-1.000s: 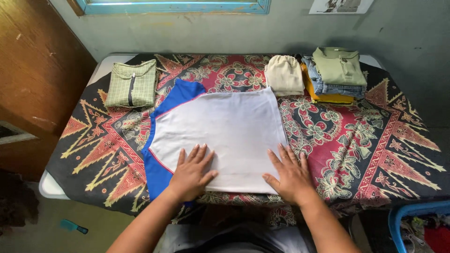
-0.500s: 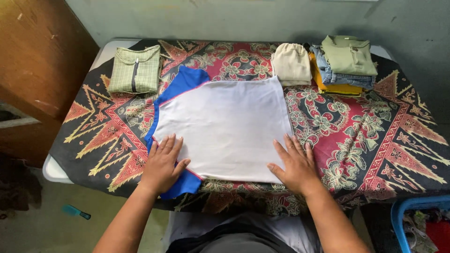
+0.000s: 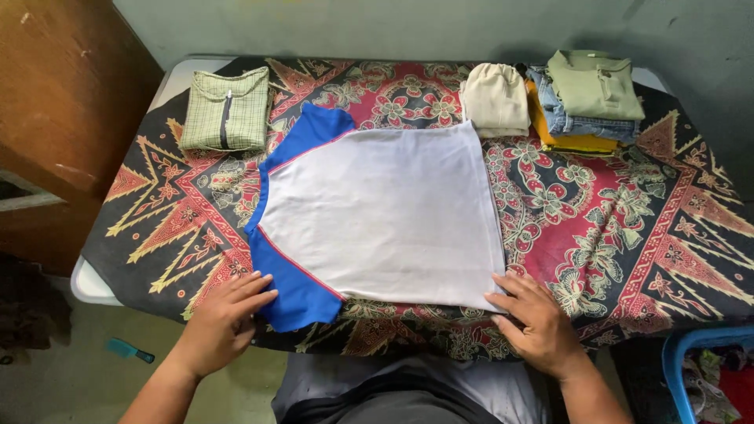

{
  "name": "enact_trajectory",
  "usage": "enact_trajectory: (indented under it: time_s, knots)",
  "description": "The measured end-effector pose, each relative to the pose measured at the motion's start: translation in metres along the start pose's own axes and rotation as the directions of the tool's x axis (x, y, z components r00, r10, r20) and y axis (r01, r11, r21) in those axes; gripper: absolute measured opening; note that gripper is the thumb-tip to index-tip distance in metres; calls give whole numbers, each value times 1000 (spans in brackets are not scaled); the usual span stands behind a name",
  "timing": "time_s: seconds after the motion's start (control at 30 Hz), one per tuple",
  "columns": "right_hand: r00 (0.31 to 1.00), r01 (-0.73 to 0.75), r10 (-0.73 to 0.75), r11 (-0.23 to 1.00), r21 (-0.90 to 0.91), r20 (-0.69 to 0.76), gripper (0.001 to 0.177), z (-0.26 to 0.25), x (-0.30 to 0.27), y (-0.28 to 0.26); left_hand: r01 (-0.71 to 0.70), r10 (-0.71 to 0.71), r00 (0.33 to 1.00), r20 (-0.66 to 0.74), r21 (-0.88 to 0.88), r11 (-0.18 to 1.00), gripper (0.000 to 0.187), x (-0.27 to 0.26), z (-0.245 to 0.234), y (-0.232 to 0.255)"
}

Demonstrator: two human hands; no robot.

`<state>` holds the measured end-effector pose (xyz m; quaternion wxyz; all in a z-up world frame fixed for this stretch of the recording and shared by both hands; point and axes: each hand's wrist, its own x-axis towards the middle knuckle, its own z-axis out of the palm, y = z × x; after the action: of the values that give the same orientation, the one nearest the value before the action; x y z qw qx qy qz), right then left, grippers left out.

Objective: The person folds a white and blue t-shirt and a red t-shirt on a patterned table. They smooth and fold each garment into neat rectangles and place them in a stack.

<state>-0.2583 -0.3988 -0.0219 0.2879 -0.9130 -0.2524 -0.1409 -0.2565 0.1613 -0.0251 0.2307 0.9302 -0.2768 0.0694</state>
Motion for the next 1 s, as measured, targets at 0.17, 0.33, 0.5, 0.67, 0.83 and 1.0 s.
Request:
enact_trajectory:
  time_s: [0.17, 0.33, 0.5, 0.67, 0.83, 1.0]
  knots:
    - [1000, -15, 16, 999, 44, -25, 36, 2, 1, 2, 2, -2, 999, -50, 2, 1000, 38, 5, -3, 12]
    - [997, -4, 9, 997, 76, -72, 27, 2, 4, -3, -21, 20, 993, -117, -6, 1000, 26, 8, 4, 11]
    - [982, -152, 170, 972, 182, -89, 17, -3, 11, -16, -12, 12, 994, -109, 2, 1000, 25, 9, 3, 12]
    - [962, -221, 256, 932, 287, -91, 16, -9, 14, -20, -43, 44, 999, -4, 96, 994, 40, 8, 3, 12]
    - [952, -235, 272, 942, 239, -138, 16, -8, 15, -19, -56, 66, 993, -102, 94, 994, 21, 10, 6, 16]
    - [965, -223, 245, 954, 201, -93, 17, -2, 11, -8, -55, 58, 997, -59, 55, 997, 33, 6, 6, 9]
